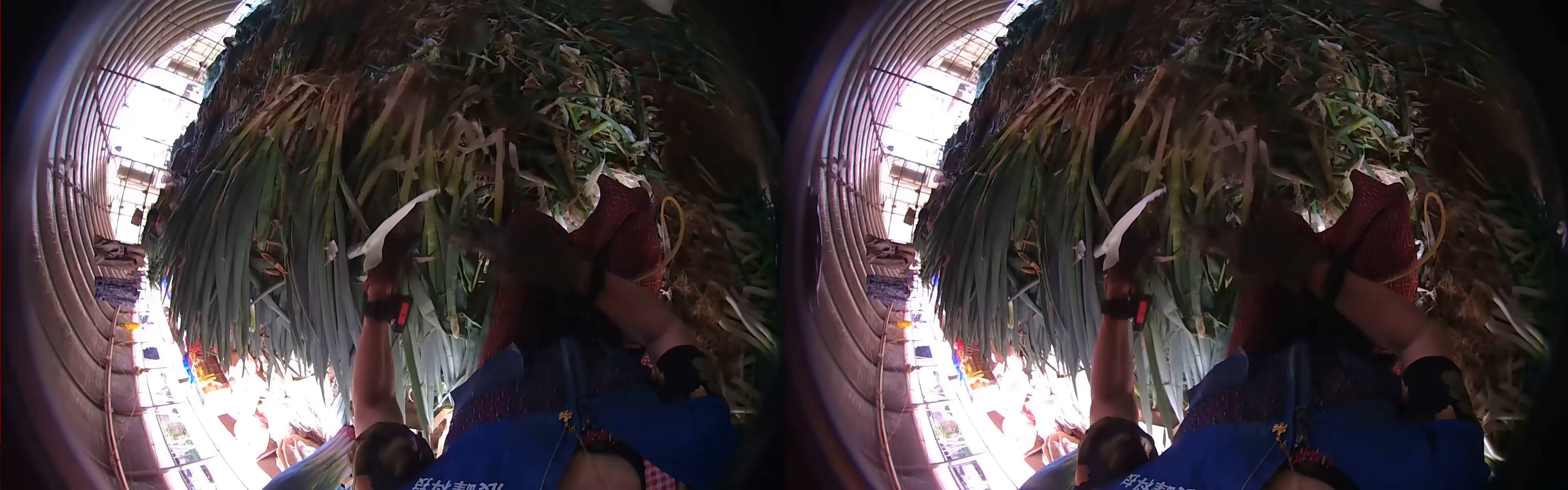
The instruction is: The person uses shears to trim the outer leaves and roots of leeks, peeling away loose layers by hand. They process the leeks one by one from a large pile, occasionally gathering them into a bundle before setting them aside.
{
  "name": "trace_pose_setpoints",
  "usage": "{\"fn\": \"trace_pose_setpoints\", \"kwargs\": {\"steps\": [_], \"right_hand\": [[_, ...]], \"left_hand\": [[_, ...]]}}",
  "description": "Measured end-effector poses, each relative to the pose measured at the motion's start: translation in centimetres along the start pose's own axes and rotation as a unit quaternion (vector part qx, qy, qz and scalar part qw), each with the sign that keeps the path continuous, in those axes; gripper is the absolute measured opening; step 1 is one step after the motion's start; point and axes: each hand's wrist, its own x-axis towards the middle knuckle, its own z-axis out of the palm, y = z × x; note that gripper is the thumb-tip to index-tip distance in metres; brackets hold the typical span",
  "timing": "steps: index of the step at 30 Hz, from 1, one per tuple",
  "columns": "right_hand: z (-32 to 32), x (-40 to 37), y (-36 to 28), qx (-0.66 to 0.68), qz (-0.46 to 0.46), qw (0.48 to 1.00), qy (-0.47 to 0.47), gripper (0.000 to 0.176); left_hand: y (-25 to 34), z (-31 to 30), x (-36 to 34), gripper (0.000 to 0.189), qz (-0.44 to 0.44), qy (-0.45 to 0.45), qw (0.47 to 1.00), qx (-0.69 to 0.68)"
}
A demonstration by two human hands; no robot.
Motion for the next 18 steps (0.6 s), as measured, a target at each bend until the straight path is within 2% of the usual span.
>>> {"fn": "trace_pose_setpoints", "kwargs": {"steps": [2,4,5,6,7,9,11,12,14,15,17,18], "right_hand": [[2.0,1.0,1.8,0.018,0.016,0.999,0.048,0.081],[3.2,1.0,2.8,0.075,0.038,0.996,0.031,0.073],[0.2,1.3,1.9,0.116,0.055,0.992,-0.019,0.066],[-0.2,1.5,1.8,0.117,0.061,0.991,-0.035,0.065],[-0.5,1.7,1.8,0.118,0.067,0.989,-0.051,0.064],[2.9,2.4,2.9,0.043,0.060,0.997,-0.016,0.076],[3.1,2.9,3.3,0.078,0.056,0.994,-0.047,0.073],[3.2,3.0,3.2,0.124,0.043,0.991,-0.033,0.072],[3.4,2.7,2.4,0.241,0.000,0.970,0.022,0.070],[3.3,2.7,2.1,0.310,-0.030,0.948,0.063,0.070],[3.1,3.4,2.4,0.222,0.003,0.975,0.033,0.063],[3.0,3.8,2.6,0.178,0.021,0.984,0.018,0.060]], "left_hand": [[1.3,0.8,-1.2,0.043,0.040,0.039,0.998,0.002],[4.8,1.7,-3.1,0.038,-0.039,0.065,0.997,-0.004],[6.0,2.1,-3.9,0.035,-0.078,0.077,0.994,-0.006],[3.0,1.8,-4.3,0.031,-0.101,0.121,0.983,-0.091],[1.1,1.2,-4.2,0.031,-0.103,0.114,0.987,-0.049],[-1.6,0.0,-4.0,0.032,-0.109,0.097,0.989,0.037],[-2.9,-0.4,-4.1,0.035,-0.133,0.098,0.968,0.188],[-3.5,-0.7,-4.1,0.037,-0.143,0.098,0.949,0.264],[-4.8,-1.4,-3.9,0.041,-0.136,0.090,0.967,0.194],[-5.6,-1.6,-4.3,0.042,-0.110,0.091,0.969,0.203],[-6.7,-1.8,-5.4,0.043,-0.034,0.096,0.958,0.268],[-7.1,-1.7,-5.4,0.042,-0.032,0.102,0.951,0.290]]}}
